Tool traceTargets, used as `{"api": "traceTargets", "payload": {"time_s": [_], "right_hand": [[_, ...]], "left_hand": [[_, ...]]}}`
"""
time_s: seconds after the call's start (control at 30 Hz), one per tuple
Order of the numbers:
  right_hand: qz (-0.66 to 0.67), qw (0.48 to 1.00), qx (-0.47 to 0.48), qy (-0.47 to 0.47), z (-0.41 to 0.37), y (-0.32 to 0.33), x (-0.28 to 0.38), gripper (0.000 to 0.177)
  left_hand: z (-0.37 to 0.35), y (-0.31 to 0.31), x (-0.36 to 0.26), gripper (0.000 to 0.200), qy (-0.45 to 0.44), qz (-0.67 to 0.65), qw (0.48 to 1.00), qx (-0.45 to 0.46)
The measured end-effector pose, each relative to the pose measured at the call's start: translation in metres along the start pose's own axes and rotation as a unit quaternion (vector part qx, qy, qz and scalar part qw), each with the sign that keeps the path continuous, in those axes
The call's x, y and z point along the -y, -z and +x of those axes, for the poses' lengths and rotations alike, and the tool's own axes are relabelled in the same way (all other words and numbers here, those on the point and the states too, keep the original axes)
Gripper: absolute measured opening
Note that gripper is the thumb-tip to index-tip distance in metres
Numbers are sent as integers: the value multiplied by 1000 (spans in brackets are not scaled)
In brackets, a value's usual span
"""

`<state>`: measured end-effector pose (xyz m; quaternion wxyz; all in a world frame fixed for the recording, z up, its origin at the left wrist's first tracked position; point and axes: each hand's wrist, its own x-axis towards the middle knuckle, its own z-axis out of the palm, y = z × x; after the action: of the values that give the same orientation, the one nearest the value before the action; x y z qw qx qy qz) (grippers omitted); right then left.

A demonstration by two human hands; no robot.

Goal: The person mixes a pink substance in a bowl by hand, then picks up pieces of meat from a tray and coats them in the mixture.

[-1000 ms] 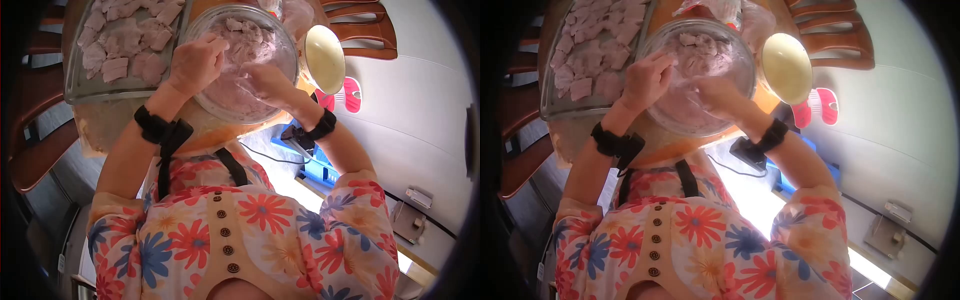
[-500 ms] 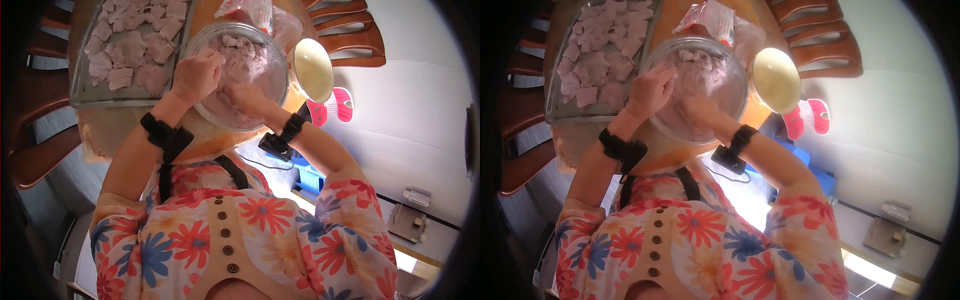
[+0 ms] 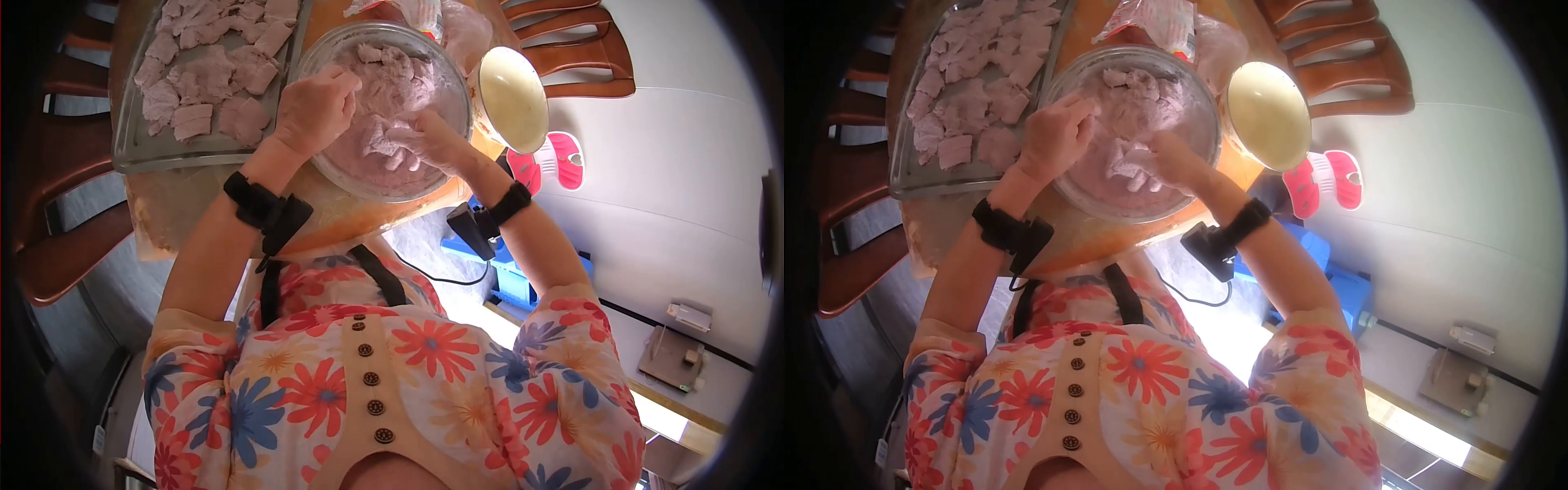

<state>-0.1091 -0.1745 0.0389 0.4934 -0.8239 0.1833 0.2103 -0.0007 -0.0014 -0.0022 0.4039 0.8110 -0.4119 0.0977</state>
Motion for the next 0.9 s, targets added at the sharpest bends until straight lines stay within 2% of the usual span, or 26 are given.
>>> {"api": "traceTargets", "payload": {"time_s": [0.07,0.1,0.13,0.17,0.2,0.27,0.37,0.5,0.57,0.7,0.77,0.9], "right_hand": [[-102,995,11,20,5,8,-23,28],[-100,995,10,20,2,13,-23,28],[-245,966,-54,62,-1,18,-23,30],[-384,910,-115,102,-3,20,-22,32],[-383,911,-115,101,-9,19,-10,32],[-432,900,43,38,-24,12,16,33],[-454,889,23,57,-16,-10,-16,29],[-425,903,-7,59,-3,3,-32,28],[-362,918,-26,161,-7,13,-8,26],[-364,918,19,154,12,-14,-3,25],[-391,911,-37,124,15,-33,-8,25],[-340,931,-45,125,17,-33,-17,26]], "left_hand": [[1,0,1,5,-12,15,1000,7],[1,0,2,5,-13,15,1000,9],[1,0,2,5,-13,17,1000,7],[0,0,2,6,-12,18,1000,5],[0,-1,2,6,-12,18,1000,6],[1,-1,1,7,-15,19,1000,1],[2,1,0,8,-17,24,1000,2],[2,3,-1,8,-10,6,1000,-3],[1,3,-1,8,-13,2,1000,3],[3,1,-2,9,-8,-4,1000,2],[1,4,-3,10,-10,-11,1000,-2],[1,-1,-1,9,-2,-10,1000,-3]]}}
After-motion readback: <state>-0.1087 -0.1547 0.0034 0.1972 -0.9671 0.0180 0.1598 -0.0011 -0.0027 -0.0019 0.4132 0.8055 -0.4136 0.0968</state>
